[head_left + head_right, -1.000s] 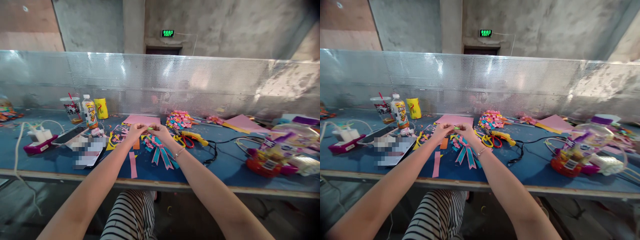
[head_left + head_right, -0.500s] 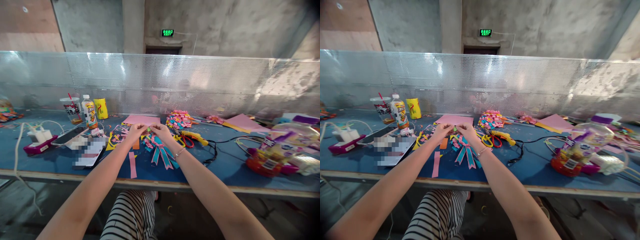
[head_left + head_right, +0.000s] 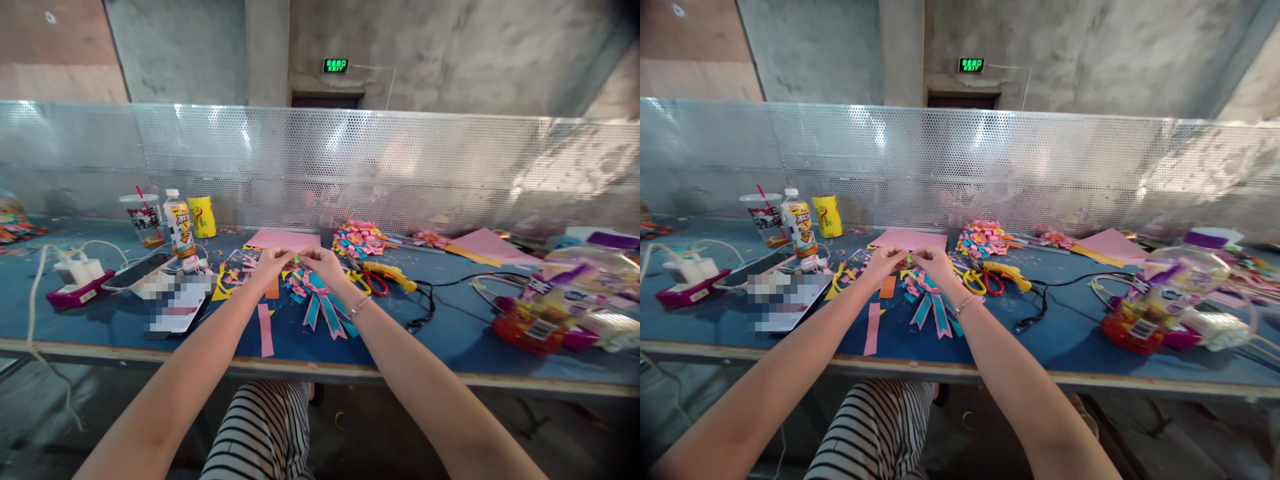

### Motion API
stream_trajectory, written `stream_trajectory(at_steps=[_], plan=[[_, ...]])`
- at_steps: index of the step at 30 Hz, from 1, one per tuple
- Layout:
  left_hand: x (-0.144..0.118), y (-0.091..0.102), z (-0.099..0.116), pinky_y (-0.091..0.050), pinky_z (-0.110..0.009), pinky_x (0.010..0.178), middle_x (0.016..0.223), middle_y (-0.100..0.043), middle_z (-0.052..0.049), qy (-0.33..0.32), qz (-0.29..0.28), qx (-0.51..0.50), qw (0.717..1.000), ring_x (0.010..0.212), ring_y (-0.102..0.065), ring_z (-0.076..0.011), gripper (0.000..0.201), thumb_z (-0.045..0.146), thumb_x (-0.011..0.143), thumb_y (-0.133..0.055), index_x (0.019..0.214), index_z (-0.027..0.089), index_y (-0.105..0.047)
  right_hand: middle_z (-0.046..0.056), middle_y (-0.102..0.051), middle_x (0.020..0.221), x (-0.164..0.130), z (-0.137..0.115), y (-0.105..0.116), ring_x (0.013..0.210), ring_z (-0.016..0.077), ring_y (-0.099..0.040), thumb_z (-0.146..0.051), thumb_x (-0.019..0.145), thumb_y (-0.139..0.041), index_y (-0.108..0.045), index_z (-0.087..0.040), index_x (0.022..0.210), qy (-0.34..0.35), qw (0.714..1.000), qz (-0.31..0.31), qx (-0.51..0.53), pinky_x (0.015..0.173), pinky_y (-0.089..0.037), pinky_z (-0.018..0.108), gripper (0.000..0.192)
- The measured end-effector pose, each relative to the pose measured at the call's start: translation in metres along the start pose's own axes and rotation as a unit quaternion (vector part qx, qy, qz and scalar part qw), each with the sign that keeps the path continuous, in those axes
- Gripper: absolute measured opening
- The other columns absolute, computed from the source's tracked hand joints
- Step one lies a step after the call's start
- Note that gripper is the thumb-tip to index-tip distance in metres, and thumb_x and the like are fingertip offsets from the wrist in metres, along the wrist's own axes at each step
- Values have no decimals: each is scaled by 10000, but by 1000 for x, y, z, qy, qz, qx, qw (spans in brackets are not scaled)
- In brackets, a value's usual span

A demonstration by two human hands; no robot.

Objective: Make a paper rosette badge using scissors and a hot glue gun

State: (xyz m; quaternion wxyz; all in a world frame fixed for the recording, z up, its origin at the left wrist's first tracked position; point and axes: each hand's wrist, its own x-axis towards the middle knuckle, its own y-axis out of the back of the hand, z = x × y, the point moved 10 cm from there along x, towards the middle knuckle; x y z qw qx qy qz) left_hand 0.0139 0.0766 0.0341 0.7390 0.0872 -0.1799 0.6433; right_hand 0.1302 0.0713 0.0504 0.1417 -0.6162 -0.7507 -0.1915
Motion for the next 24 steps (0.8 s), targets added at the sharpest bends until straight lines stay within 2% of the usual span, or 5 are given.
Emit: stream_trajectory(at_steps=[7,24], plan=[[-1,0,0,-496,-255,607,596,-613,-5,6,2,-1,1000,540,-571,-107,308,422,609,-678,699,138,-598,-9,-598,600,-2,-5,0,568,108,-546,-380,571,-699,-610,-163,675,12,1000,3,-17,565,-428,243,256],[-1,0,0,-499,-259,617,605,-606,-1,7,3,-11,1000,550,-569,-104,305,409,597,-690,695,136,-596,-13,-589,597,1,-1,1,571,113,-547,-378,554,-705,-598,-172,685,17,1000,6,-4,578,-432,252,266]])
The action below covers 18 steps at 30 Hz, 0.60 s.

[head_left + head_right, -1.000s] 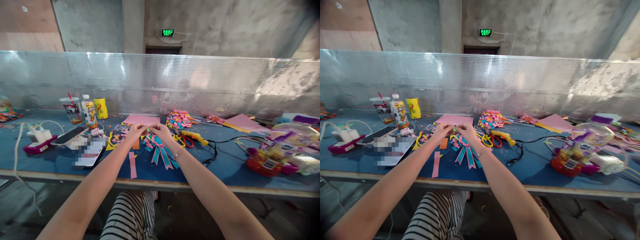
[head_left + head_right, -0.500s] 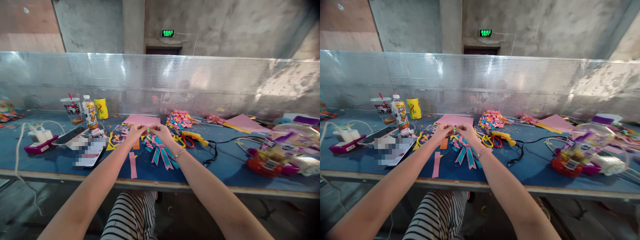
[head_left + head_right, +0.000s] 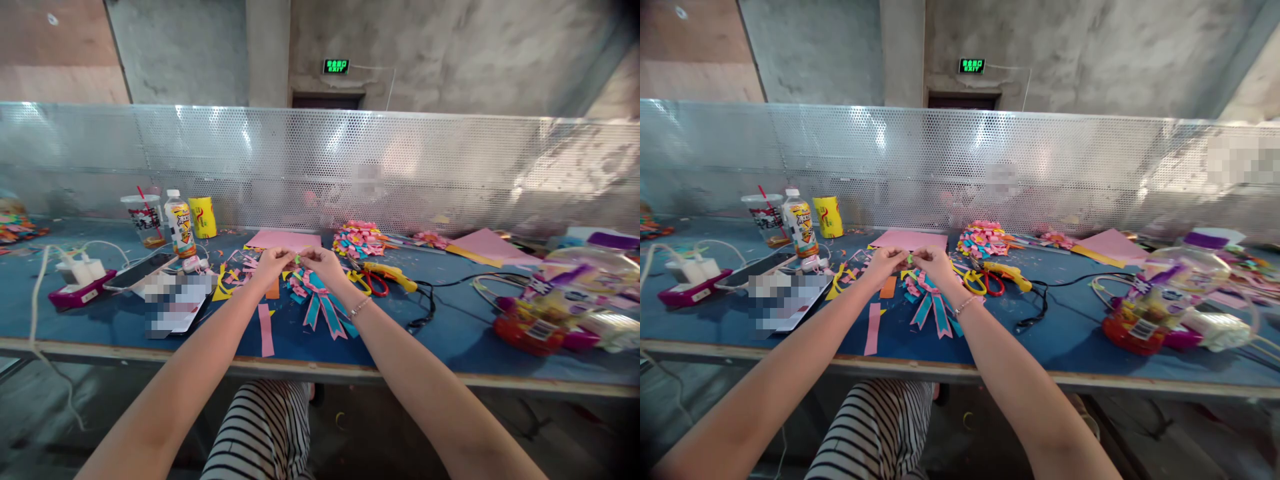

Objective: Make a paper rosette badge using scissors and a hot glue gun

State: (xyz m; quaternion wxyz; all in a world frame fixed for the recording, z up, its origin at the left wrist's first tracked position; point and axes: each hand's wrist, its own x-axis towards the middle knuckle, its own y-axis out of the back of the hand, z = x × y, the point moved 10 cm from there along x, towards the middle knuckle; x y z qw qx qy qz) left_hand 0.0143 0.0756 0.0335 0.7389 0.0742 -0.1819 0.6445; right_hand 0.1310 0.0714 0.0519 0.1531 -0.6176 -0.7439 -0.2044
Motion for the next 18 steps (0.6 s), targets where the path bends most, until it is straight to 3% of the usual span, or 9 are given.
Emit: stream_trajectory(at_steps=[18], plan=[[-3,-2,2,-499,-277,639,584,-591,2,4,-1,-3,1000,565,-574,-111,282,360,555,-723,661,133,-595,-5,-584,562,0,0,4,542,117,-538,-370,546,-710,-605,-167,630,-7,999,7,-37,549,-429,253,243]])
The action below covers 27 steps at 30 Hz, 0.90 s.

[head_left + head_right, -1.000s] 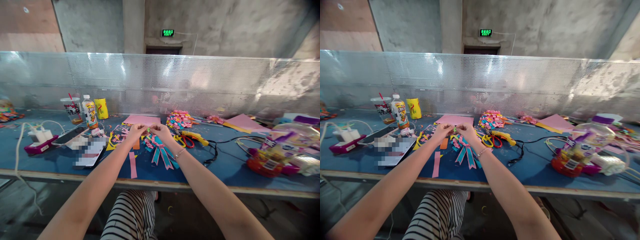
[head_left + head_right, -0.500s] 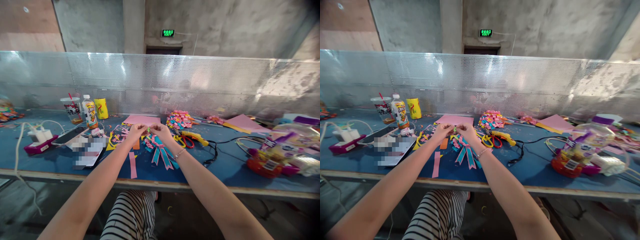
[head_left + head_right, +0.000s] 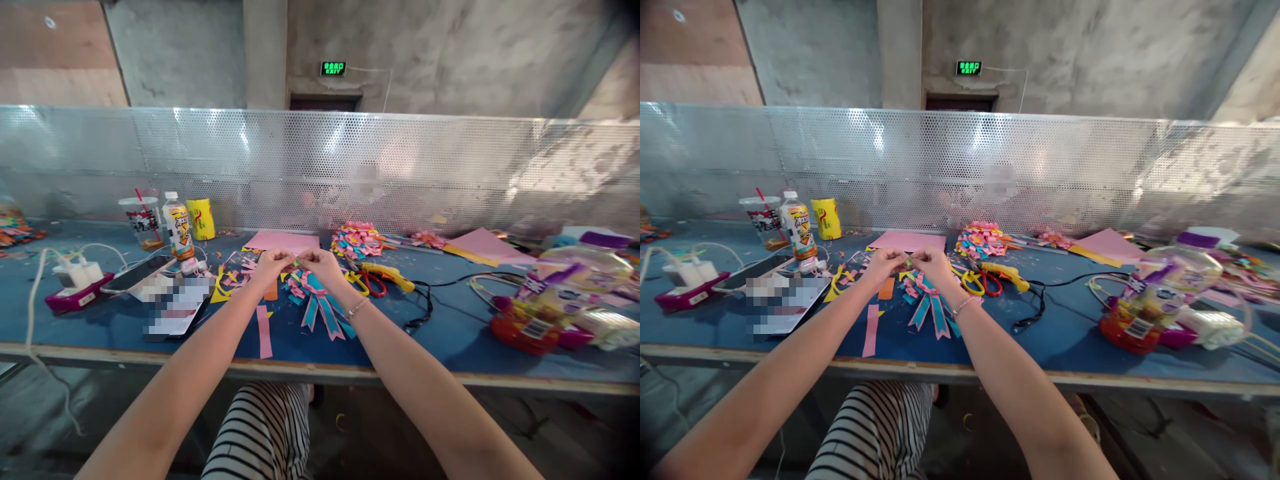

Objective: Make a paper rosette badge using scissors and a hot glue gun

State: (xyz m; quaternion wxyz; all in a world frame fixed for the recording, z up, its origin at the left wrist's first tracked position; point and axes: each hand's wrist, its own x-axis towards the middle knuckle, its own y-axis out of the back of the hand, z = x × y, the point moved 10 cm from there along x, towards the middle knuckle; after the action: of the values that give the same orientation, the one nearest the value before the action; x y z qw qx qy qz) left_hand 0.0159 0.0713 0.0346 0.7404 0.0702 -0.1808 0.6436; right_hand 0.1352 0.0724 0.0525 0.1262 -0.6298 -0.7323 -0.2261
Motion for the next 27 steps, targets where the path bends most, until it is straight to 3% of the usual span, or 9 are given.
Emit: stream_trajectory(at_steps=[10,15,19,22,27], plan=[[2,-1,-1,-487,-271,658,573,-573,22,-8,-21,-12,1000,550,-556,-94,259,338,549,-726,641,138,-591,-19,-585,579,2,9,-5,549,100,-545,-306,535,-718,-612,-167,698,-15,997,-33,62,559,-439,236,238],[4,3,-1,-483,-273,644,584,-603,8,-11,-11,-4,1000,561,-573,-109,284,365,533,-733,639,139,-597,-14,-581,605,1,9,-5,542,99,-526,-333,666,-608,-608,-165,726,5,999,-35,-21,537,-431,233,178],[4,7,1,-477,-267,620,560,-615,-5,-10,14,17,1000,551,-576,-121,280,374,529,-736,639,141,-627,-8,-577,591,0,-9,3,565,116,-527,-277,711,-568,-612,-170,680,80,982,1,-171,551,-416,237,119],[1,5,-9,-472,-277,597,533,-617,-24,53,18,-1,998,526,-582,-136,307,421,557,-715,617,132,-630,12,-600,646,-7,-32,4,634,131,-549,-190,730,-544,-623,-177,675,169,946,23,-275,614,-419,247,97],[-2,-5,-19,-467,-237,591,568,-633,-35,103,-28,-66,992,539,-591,-112,252,286,527,-768,650,111,-633,53,-638,763,-19,-49,-11,774,149,-577,-129,784,-486,-645,-181,736,261,914,-19,-311,722,-437,259,174]])
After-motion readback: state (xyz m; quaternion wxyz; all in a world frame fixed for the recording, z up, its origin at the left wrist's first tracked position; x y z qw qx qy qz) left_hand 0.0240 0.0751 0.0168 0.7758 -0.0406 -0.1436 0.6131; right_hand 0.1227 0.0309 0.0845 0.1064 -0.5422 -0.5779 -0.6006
